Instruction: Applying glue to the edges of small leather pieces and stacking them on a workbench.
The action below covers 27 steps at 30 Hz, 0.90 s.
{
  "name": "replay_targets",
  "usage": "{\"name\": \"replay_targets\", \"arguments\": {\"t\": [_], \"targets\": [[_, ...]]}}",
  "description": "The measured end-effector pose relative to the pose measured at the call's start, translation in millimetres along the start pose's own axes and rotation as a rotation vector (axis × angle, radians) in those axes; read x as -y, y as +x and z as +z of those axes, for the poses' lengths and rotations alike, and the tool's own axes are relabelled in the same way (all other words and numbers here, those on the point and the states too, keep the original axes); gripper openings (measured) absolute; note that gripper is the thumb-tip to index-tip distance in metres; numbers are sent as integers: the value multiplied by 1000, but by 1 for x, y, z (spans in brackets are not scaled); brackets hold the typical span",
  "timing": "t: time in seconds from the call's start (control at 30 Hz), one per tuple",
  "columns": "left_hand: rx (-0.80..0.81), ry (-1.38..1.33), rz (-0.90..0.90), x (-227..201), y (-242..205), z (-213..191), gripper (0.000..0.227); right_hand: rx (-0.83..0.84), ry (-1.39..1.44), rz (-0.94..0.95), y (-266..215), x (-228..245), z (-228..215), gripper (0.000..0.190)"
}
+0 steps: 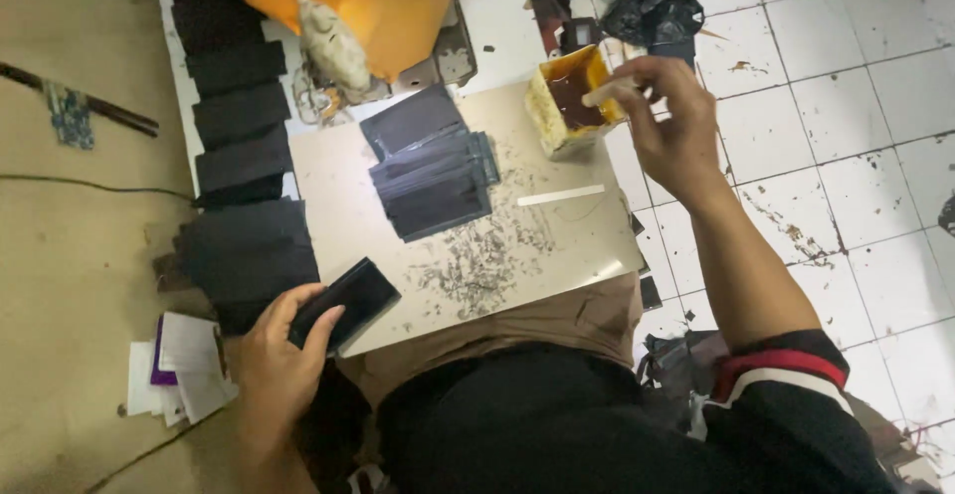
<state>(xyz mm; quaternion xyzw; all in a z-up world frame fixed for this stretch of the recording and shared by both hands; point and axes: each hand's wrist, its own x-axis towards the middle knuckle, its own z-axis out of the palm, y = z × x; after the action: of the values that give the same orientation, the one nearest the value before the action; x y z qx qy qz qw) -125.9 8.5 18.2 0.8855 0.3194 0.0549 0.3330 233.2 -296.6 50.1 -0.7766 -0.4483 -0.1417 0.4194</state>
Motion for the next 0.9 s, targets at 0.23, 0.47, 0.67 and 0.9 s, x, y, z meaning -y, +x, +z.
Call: {"name": "replay_targets", "arguments": {"t": [0.23, 0.47, 0.67, 0.9], "targets": [[-219, 333, 302, 15, -5, 25, 34, 221, -161, 26, 17, -33, 25, 7], [-332, 627, 321, 11, -12, 42, 45, 363, -235, -15, 29, -36, 29, 9], [-306, 634, 289, 19, -9, 48, 48, 311, -223, -82, 33, -35, 28, 5], [-289, 628, 290, 9, -3, 41, 48, 396, -189, 4, 35, -28, 14, 14]]}}
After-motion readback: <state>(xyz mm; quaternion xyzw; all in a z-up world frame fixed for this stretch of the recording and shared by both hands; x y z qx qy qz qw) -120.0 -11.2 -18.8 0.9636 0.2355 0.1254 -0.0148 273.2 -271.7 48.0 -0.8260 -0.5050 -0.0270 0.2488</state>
